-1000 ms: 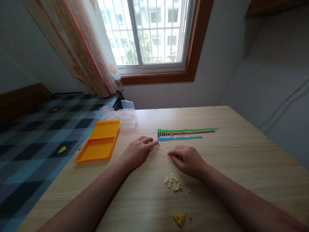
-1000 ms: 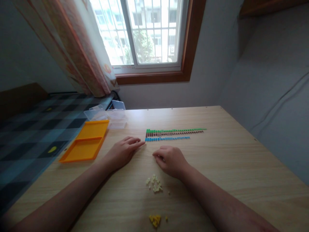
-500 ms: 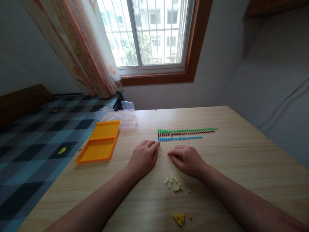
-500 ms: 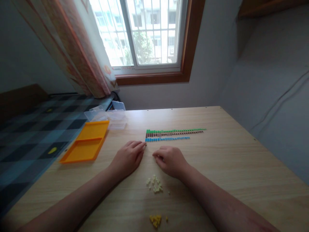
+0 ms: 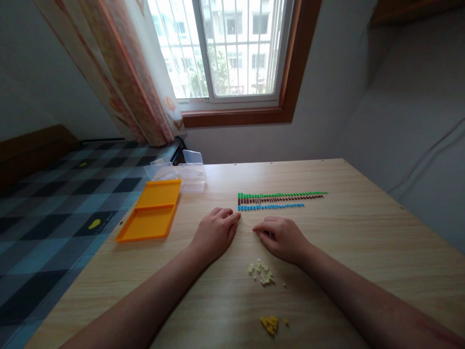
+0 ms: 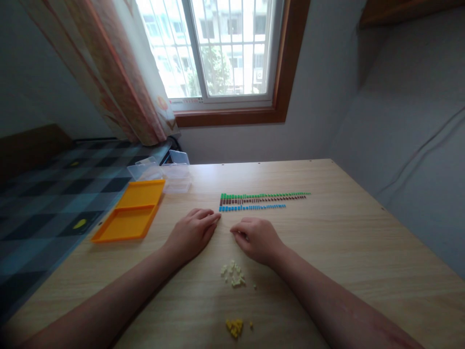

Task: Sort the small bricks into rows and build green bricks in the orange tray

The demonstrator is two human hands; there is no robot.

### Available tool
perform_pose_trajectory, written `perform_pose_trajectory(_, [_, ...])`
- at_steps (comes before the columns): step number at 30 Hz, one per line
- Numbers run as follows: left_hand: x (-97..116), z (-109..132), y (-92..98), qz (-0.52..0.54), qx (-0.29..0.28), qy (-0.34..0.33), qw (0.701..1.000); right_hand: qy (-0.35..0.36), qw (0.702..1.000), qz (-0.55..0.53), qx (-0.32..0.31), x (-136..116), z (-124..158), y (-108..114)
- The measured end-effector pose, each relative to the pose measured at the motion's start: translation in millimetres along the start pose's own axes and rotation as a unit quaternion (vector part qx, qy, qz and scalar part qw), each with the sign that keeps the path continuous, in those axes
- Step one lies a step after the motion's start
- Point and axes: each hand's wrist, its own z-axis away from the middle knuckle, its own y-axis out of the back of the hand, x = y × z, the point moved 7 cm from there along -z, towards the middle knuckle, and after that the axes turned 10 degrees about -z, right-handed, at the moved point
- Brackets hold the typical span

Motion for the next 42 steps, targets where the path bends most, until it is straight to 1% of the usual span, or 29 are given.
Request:
perform_pose_trajectory(7, [-3.0,0.2,0.1,0.001,0.005,0.012,1.000,0.000,1.000,-0.005,0.003,0.5,-0.1,1.3])
perform_pose_trajectory(12, [-1.1,-1.0,0.4,-0.006,-0.004,0.009,1.000,0.000,1.000,-0.006,0.003,0.1,-0.4,1.6])
perform_pose_trajectory(17, [-0.5,-1.5,0.8,-0.002,0.002,0.010,1.000,-0.001,1.000,-0.006,0.001,-0.9,-1.3,2.1])
perform_pose_trajectory(19, [-0.9,-1.6,1.8,0.006,0.011,0.010,1.000,-0.001,1.000,-0.011,0.001,-0.8,-1.1,3.0])
perform_pose_trajectory(22, [-4.6,-1.3,9.2,0.027,0.047,0.022,0.998,0.005,1.000,-0.029,0.004,-1.0,0.2,4.9])
perform_pose_trajectory(24, [-8.0,-0.2,15.4,0.043,0.068,0.039,0.996,0.023,0.998,-0.053,0.000,-3.1,1.5,5.5])
perform_pose_trajectory(25, [-8.0,0.3,17.2,0.054,0.067,0.037,0.996,0.035,0.997,-0.070,-0.006,-4.8,2.0,5.5])
perform_pose_trajectory(26, [-5.5,0.8,17.5,0.068,0.054,0.021,0.996,0.047,0.995,-0.088,-0.013,-6.9,2.5,5.4])
perform_pose_trajectory(27, [-0.4,1.5,16.2,0.084,0.032,-0.010,0.996,0.061,0.992,-0.106,-0.024,-9.1,2.8,4.9])
perform_pose_trajectory(30, [21.1,7.4,9.5,0.132,-0.051,-0.132,0.981,0.098,0.983,-0.145,-0.062,-15.5,3.0,3.1])
perform_pose_trajectory(32, [30.0,11.2,6.2,0.150,-0.087,-0.172,0.970,0.112,0.977,-0.159,-0.088,-17.7,2.5,1.8])
perform_pose_trajectory(35, [35.7,12.6,4.2,0.158,-0.110,-0.182,0.964,0.114,0.973,-0.167,-0.110,-17.4,1.4,0.7])
perform_pose_trajectory(38, [40.1,12.6,3.6,0.145,-0.126,-0.184,0.964,0.111,0.972,-0.170,-0.118,-16.5,1.0,0.6])
perform_pose_trajectory(42, [41.9,11.9,2.0,0.129,-0.140,-0.154,0.970,0.096,0.967,-0.200,-0.124,-14.4,0.5,1.8])
